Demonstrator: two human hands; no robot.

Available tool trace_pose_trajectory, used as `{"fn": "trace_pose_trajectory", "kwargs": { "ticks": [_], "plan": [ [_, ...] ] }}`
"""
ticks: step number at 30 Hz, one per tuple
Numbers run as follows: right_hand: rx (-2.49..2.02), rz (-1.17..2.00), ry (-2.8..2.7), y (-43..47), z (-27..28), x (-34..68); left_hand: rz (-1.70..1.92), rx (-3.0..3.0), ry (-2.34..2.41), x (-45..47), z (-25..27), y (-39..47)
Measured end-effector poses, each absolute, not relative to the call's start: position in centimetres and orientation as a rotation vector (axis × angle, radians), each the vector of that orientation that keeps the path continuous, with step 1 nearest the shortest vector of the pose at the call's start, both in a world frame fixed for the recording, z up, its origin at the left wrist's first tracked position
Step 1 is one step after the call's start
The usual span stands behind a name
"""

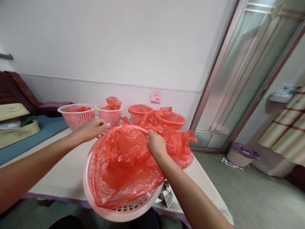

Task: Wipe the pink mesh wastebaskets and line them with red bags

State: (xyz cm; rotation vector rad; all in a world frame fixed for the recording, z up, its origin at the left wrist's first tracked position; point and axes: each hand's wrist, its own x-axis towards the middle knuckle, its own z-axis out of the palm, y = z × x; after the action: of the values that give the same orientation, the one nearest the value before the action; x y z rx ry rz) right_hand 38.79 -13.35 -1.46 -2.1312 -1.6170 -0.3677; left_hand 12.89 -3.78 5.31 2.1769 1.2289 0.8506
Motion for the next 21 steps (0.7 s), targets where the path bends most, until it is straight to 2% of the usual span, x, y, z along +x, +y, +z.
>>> {"fn": "trace_pose_trajectory", "kwargs": {
  "ticks": [7, 13, 21],
  "plan": [
    [-2.196, -0.364, -1.658, -13.5, -0.6, 37.4, 0.816, 2.259, 1.237, 12.1, 3.8, -6.4],
    [-2.229, -0.433, -1.682, -13.6, -0.6, 37.0, 0.927, 1.899, 1.258, 11.7, 3.8, -5.2],
    [-2.216, -0.467, -1.681, -13.4, -0.8, 37.1, 0.879, 1.528, 1.096, 9.9, 3.1, -4.8]
  ]
}}
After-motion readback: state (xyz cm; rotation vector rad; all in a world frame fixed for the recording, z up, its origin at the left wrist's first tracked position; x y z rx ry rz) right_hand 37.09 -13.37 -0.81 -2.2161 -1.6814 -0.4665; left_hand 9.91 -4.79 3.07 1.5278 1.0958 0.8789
